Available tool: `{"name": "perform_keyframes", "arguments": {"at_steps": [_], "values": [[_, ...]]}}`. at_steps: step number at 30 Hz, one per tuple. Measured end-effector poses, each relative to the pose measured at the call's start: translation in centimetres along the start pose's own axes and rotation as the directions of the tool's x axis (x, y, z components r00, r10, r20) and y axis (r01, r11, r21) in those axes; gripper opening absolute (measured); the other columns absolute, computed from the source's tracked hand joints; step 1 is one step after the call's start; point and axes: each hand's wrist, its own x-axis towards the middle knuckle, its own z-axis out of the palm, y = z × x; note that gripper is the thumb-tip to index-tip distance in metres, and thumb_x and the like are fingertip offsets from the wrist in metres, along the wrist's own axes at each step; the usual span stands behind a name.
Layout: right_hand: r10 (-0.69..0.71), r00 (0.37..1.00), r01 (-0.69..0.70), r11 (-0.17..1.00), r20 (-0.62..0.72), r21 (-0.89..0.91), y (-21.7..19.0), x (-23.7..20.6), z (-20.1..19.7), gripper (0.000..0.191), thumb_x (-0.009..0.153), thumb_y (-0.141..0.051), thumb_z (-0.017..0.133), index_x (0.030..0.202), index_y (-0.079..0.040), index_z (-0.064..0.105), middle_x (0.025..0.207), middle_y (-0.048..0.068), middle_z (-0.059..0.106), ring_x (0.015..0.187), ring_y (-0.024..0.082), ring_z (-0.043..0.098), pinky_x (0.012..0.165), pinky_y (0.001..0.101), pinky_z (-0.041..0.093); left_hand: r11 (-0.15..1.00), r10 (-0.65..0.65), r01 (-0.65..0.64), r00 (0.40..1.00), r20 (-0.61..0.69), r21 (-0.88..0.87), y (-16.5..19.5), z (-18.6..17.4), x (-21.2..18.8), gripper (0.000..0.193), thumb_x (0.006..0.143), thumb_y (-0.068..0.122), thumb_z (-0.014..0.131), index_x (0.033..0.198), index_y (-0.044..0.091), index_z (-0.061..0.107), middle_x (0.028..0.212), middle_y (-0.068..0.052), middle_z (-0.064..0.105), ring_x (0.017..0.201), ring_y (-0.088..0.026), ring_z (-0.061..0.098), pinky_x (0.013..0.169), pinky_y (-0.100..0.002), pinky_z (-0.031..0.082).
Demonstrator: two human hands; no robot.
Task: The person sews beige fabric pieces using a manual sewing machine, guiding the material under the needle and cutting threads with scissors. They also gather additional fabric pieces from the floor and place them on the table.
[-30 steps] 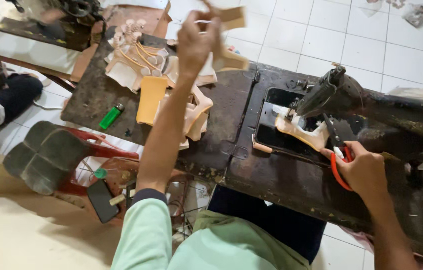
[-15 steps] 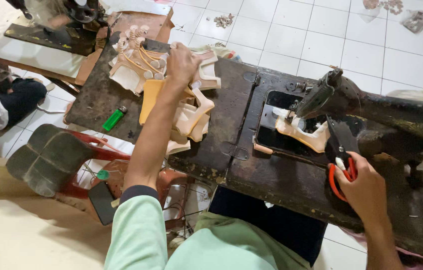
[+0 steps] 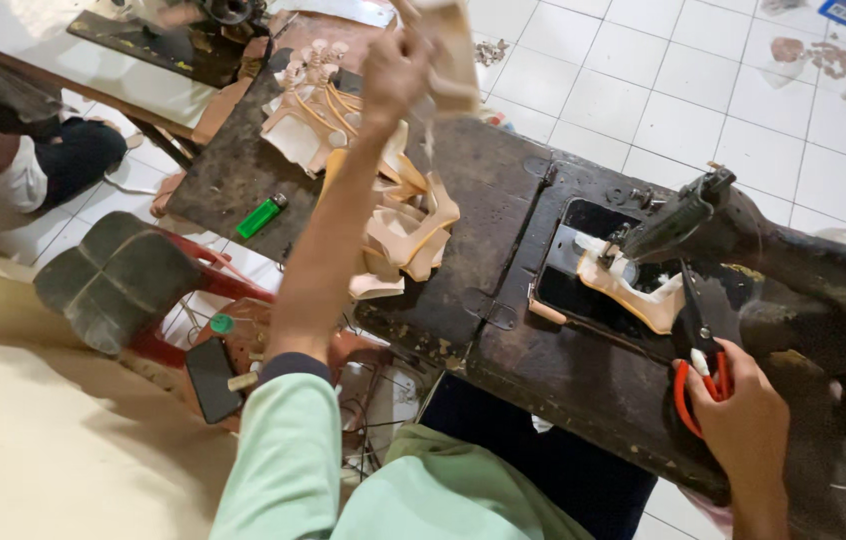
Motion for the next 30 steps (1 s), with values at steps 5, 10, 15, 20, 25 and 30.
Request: {"name": "perform_keyframes", "arguments": {"at_steps": [5,10,15,20,25,30], "values": [[-0.021,1.0,0.02,0.999,-0.016,-0.024,0.6,-0.2,0.5,0.05,0.09,-0.029,0.079,0.134,-0.008,0.068,0.114,0.019,0.072,0.1,0.036,0.072,0.087,0.0431,0.056,0.97,0.242,-0.222,0.927,-0.288,0.099,-1.8,-11.3,1.9,0.016,0.092,0.021,0.077,0.087,0.007,0.071,0.079,-0.001,0.074,0.068,-0.01,0.071,0.058,-0.029,0.057],[0.027,0.999,-0.026,0.999,0.022,-0.045,0.6,-0.2,0.8,0.05,0.092,-0.027,0.078,0.137,-0.008,0.068,0.111,0.018,0.074,0.1,0.033,0.073,0.087,0.0421,0.057,0.98,0.198,-0.195,0.971,-0.137,0.034,-8.8,-16.4,-0.9,0.028,0.088,0.012,0.087,0.081,0.0,0.062,0.074,-0.004,0.066,0.065,-0.011,0.061,0.059,-0.03,0.051],[0.042,0.997,-0.038,0.998,0.061,-0.059,0.5,0.2,0.6,0.055,0.09,-0.028,0.078,0.139,-0.007,0.068,0.121,0.019,0.074,0.098,0.033,0.074,0.087,0.0419,0.058,0.999,0.046,-0.049,0.984,-0.173,-0.015,-10.0,-16.1,-3.0,0.027,0.094,0.024,0.085,0.098,0.003,0.068,0.083,-0.005,0.075,0.071,-0.012,0.068,0.064,-0.028,0.054],[0.089,0.991,-0.075,0.988,0.104,-0.132,0.2,-0.6,0.3,0.066,0.093,-0.03,0.074,0.151,-0.002,0.057,0.131,0.026,0.065,0.112,0.04,0.067,0.094,0.0485,0.053,0.763,0.551,-0.279,0.754,-0.359,0.583,-6.6,-14.4,-8.8,0.038,0.097,0.02,0.079,0.118,-0.004,0.058,0.107,-0.02,0.065,0.098,-0.037,0.063,0.086,-0.046,0.051],[0.025,0.999,-0.023,0.996,0.029,-0.091,-0.3,-2.6,-0.2,0.066,0.096,-0.029,0.07,0.151,0.003,0.052,0.135,0.028,0.059,0.124,0.042,0.059,0.101,0.0502,0.048,0.881,0.33,-0.24,0.929,-0.165,0.408,-5.4,-8.7,-19.3,0.035,0.093,0.024,0.075,0.115,-0.002,0.065,0.116,-0.021,0.065,0.114,-0.037,0.059,0.099,-0.048,0.047],[-0.035,0.997,0.029,0.995,-0.064,-0.093,-0.8,-3.2,0.0,0.057,0.099,-0.028,0.07,0.148,-0.001,0.057,0.129,0.024,0.061,0.118,0.039,0.062,0.099,0.0491,0.05,0.869,0.383,-0.321,0.918,-0.1,0.377,-5.1,-3.1,-21.8,0.026,0.094,0.019,0.072,0.109,-0.002,0.07,0.123,-0.021,0.065,0.125,-0.04,0.056,0.109,-0.048,0.045]]}}
